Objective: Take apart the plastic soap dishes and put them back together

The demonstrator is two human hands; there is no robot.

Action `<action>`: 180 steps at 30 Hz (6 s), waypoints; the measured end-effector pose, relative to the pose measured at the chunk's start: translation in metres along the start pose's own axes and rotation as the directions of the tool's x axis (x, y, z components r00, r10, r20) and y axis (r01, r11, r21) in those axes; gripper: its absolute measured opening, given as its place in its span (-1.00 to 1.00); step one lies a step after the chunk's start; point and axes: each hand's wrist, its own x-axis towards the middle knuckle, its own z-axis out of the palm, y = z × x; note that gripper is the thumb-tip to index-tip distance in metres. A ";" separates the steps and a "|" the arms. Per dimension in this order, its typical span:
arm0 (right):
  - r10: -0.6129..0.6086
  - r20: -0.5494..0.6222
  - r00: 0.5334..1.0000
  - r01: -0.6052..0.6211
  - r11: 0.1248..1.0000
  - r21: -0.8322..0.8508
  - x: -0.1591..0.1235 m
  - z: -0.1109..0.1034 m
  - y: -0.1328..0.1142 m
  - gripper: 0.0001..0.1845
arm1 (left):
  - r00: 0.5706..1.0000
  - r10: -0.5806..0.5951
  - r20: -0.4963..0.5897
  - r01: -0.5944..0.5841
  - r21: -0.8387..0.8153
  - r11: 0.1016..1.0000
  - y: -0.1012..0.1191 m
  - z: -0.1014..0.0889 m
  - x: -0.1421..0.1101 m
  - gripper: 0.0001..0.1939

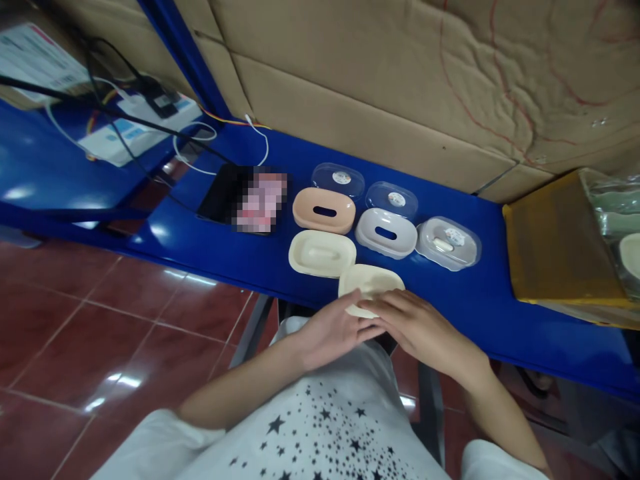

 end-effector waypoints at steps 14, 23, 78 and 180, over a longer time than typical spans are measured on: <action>0.184 -0.427 0.885 -0.262 0.956 -0.131 -0.015 -0.032 0.081 -0.40 | 0.999 0.043 0.007 -0.043 0.311 0.949 -0.002 -0.012 -0.025 -0.64; 0.424 -0.323 0.846 -0.483 0.867 -0.127 -0.030 -0.076 0.162 -0.06 | 0.997 0.044 0.058 -0.061 0.330 0.942 0.002 -0.003 0.005 -0.62; 0.138 -0.618 0.774 -0.459 0.795 -0.397 -0.068 -0.003 0.122 -0.64 | 0.993 0.100 0.058 -0.106 0.115 0.988 0.001 0.013 0.010 -0.26; 0.182 -0.048 0.982 -0.188 0.940 -0.284 0.237 -0.065 0.113 0.04 | 0.856 0.465 -0.228 -0.497 -0.110 0.861 0.081 -0.029 0.005 -0.54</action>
